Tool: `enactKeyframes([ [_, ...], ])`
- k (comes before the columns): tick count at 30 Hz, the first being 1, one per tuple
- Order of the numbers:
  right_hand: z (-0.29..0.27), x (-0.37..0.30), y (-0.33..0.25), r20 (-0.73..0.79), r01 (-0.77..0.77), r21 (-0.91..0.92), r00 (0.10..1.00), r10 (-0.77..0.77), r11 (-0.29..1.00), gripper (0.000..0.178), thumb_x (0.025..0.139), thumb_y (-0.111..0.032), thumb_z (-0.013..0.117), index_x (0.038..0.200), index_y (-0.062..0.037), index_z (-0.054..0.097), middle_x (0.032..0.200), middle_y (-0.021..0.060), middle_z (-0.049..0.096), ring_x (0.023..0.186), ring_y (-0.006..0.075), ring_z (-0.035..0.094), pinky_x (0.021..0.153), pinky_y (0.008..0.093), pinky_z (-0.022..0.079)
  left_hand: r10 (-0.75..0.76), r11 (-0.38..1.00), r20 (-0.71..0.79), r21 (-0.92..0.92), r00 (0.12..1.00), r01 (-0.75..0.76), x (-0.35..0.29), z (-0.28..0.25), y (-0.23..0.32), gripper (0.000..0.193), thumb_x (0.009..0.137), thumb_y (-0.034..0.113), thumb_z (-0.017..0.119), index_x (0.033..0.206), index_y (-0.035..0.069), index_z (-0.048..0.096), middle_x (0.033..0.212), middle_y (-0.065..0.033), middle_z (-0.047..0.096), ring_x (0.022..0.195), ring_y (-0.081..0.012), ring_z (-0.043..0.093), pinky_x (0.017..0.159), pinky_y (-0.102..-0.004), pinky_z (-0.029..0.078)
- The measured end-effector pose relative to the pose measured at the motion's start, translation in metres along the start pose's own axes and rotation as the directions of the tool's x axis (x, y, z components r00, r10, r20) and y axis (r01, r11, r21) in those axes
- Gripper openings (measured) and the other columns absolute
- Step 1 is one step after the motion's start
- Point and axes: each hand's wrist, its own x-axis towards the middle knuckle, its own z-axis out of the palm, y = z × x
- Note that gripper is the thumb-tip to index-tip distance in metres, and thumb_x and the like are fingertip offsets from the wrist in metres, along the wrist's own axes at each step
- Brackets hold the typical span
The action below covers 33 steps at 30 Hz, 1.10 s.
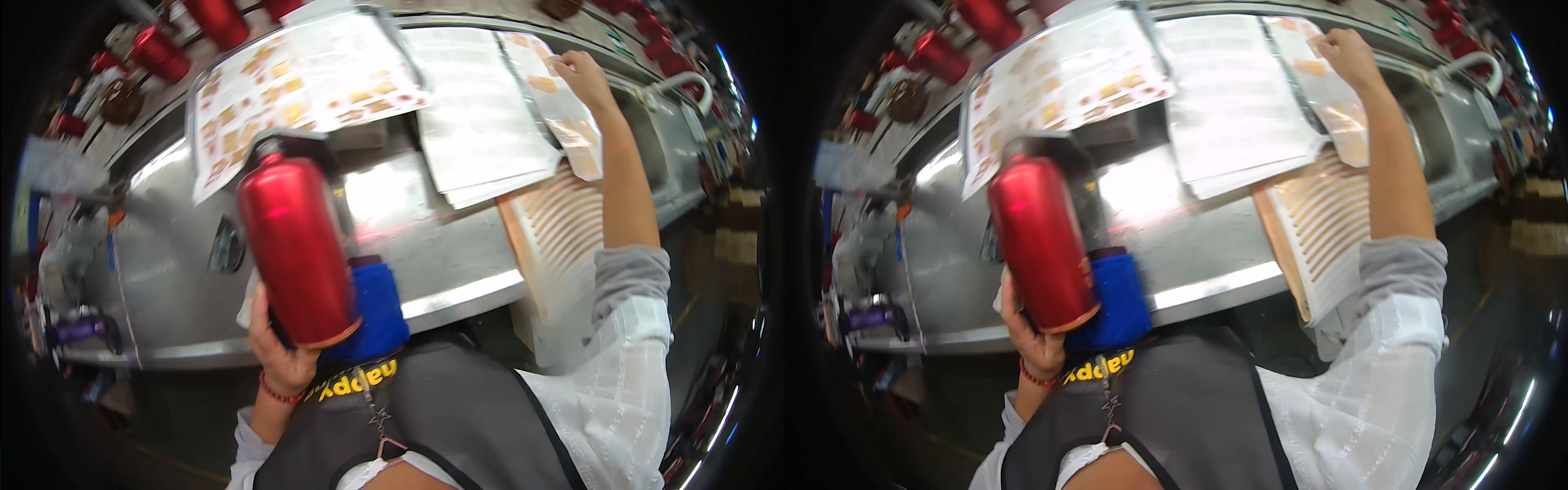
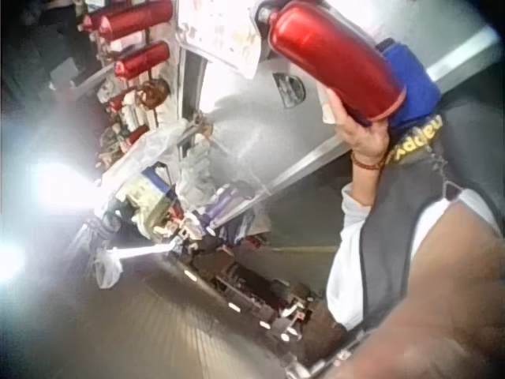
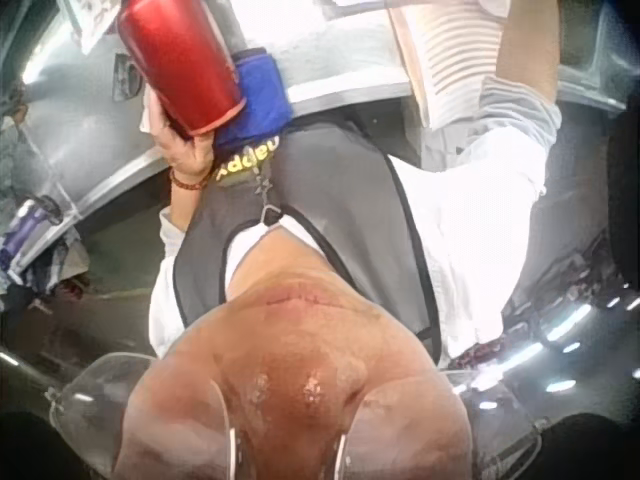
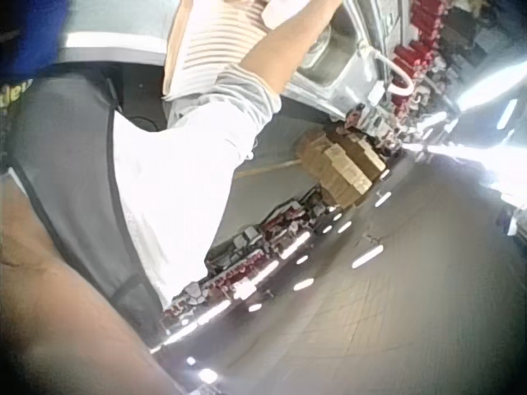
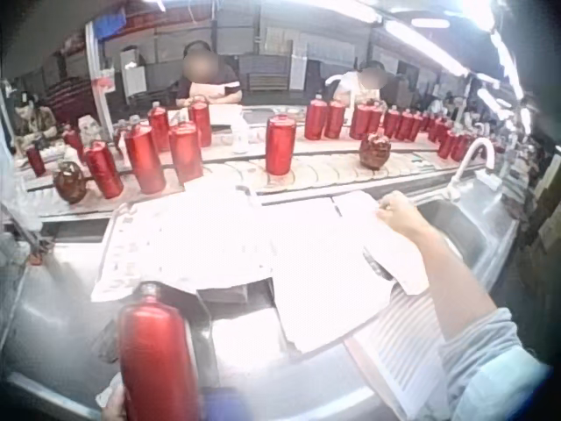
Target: The person applies decorative stickers to red cylindrical containers, smoothing each with a green tool and a wooden stick. They handle multiple containers one at a time, rotating them to align and press the labels, then place finished units aside.
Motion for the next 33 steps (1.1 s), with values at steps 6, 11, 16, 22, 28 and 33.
enactKeyframes([
  [6,0.037,-0.044,-0.005,0.35,0.04,-0.218,0.936,0.04,0.975,0.025,0.087,-0.02,0.071,0.087,0.003,0.062,0.079,0.0199,0.063,0.071,0.0355,0.062,0.065,0.0427,0.049,0.025,0.976,-0.05,0.218,0.998,-0.014,0.024,-0.003,0.011,0.092,0.087,0.051,0.074,0.147,-0.008,0.038,0.141,-0.027,0.05,0.137,-0.0472,0.04,0.115,-0.057,0.03],
  [11,-0.015,-0.03,-0.094,0.244,0.209,-0.102,0.953,-0.18,0.973,0.014,0.086,-0.008,0.07,0.088,0.0026,0.061,0.095,0.0205,0.063,0.089,0.0378,0.062,0.082,0.043,0.048,0.001,0.957,0.004,0.291,1.0,-0.003,0.025,-0.01,0.011,0.094,0.085,0.055,0.074,0.148,-0.005,0.039,0.142,-0.0222,0.052,0.138,-0.0474,0.039,0.117,-0.0587,0.024],
  [16,-0.112,-0.035,-0.265,0.247,0.343,0.336,0.867,-0.433,0.877,0.013,0.087,-0.005,0.071,0.085,0.0015,0.06,0.107,0.015,0.062,0.099,0.0321,0.06,0.087,0.0405,0.047,-0.01,0.955,0.046,0.296,0.999,-0.004,0.022,-0.014,0.011,0.094,0.086,0.057,0.073,0.149,-0.006,0.04,0.138,-0.0214,0.056,0.136,-0.0475,0.04,0.118,-0.057,0.023],
  [22,-0.129,-0.037,-0.376,0.292,0.451,0.634,0.612,-0.735,0.627,0.013,0.088,-0.005,0.072,0.089,-0.0015,0.059,0.114,0.0148,0.06,0.098,0.0304,0.062,0.083,0.0392,0.051,0.067,0.961,0.094,0.263,0.993,-0.089,0.031,-0.016,0.008,0.091,0.092,0.059,0.065,0.148,-0.008,0.04,0.128,-0.0199,0.064,0.123,-0.0367,0.056,0.12,-0.0536,0.022],
  [28,-0.075,-0.042,-0.408,0.302,0.544,0.451,0.653,-0.694,0.708,0.019,0.091,-0.015,0.07,0.104,-0.0019,0.07,0.117,0.0141,0.063,0.111,0.0335,0.059,0.093,0.0432,0.053,0.1,0.97,0.1,0.212,0.99,-0.119,0.034,-0.015,0.004,0.093,0.093,0.059,0.063,0.152,-0.007,0.034,0.117,-0.0152,0.068,0.116,-0.031,0.061,0.122,-0.0526,0.017],
  [33,-0.07,-0.042,-0.416,0.293,0.501,0.429,0.71,-0.64,0.752,0.016,0.089,-0.015,0.071,0.099,-0.0019,0.071,0.118,0.0146,0.063,0.11,0.0341,0.059,0.094,0.043,0.053,0.011,0.996,0.149,0.09,0.989,-0.025,0.031,-0.024,-0.002,0.098,0.094,0.061,0.062,0.155,-0.007,0.027,0.136,-0.0235,0.058,0.136,-0.0377,0.048,0.122,-0.0519,0.018],
])
